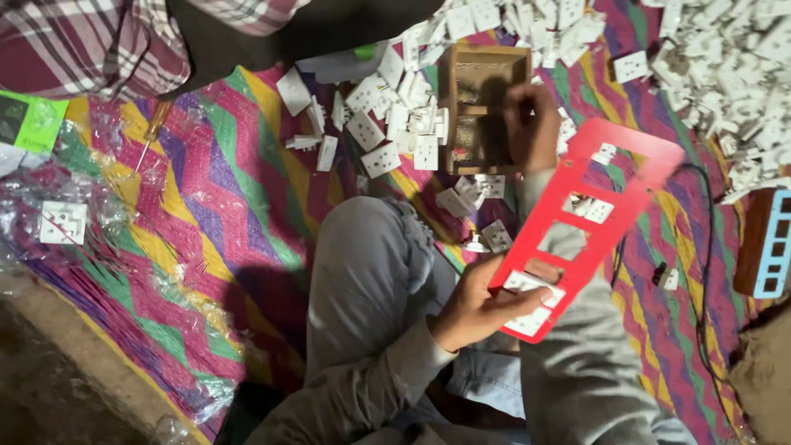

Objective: The person sits on a mat and assembles white electrical sockets into a red plastic housing. They pick up sockets and screws, insert them into the housing, and tighten them by hand. The person repeats this process for multiple sockets.

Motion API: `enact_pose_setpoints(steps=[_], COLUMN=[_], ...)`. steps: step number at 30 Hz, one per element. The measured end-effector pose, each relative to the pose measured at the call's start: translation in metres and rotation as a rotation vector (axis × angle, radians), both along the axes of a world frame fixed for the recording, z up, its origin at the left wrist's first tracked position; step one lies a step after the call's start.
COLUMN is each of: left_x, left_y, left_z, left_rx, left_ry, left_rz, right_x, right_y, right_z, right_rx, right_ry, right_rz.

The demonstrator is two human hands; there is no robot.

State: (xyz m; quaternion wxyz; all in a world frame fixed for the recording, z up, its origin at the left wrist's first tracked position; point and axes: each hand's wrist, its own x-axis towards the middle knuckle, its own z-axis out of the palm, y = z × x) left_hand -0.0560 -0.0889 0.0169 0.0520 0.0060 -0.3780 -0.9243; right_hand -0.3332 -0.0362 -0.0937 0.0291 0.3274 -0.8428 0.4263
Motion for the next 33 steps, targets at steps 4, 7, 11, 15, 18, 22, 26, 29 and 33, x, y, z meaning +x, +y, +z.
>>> enact_pose_setpoints(steps=[4, 7, 11, 15, 18, 22, 26, 29, 33], left_x=[0.006, 0.007, 0.014, 0.019, 0.018, 0.021, 0.022, 0.021, 0.022], left_y=[0.016, 0.037, 0.069, 0.102, 0.119, 0.128, 0.130, 0.133, 0.136], left_z=[-0.003, -0.004, -0.004, -0.011, -0.017, -0.014, -0.011, -0.013, -0.015], left_rx=[0.052, 0.041, -0.201, -0.217, -0.452, -0.537, -0.555, -0.575, -0.561], left_ry=[-0.106, -0.096, -0.040, -0.038, -0.066, -0.100, -0.151, -0.180, -0.161], left_rz=[-0.057, -0.056, -0.019, -0.101, -0.082, -0.042, -0.058, -0.066, -0.082], right_x=[0.069, 0.136, 0.222, 0.269, 0.278, 0.278, 0.278, 0.278, 0.277], right_y=[0.098, 0.192, 0.266, 0.296, 0.300, 0.287, 0.274, 0.269, 0.266], right_z=[0.026, 0.065, 0.089, 0.090, 0.097, 0.114, 0.131, 0.137, 0.137], right_rx=[-0.182, -0.119, -0.312, -0.400, -0.183, -0.335, -0.391, -0.351, -0.303], right_ry=[-0.264, -0.209, -0.479, -0.550, -0.439, -0.452, -0.515, -0.447, -0.377], right_rz=[-0.193, -0.144, -0.486, -0.604, -0.540, -0.382, -0.309, -0.300, -0.287])
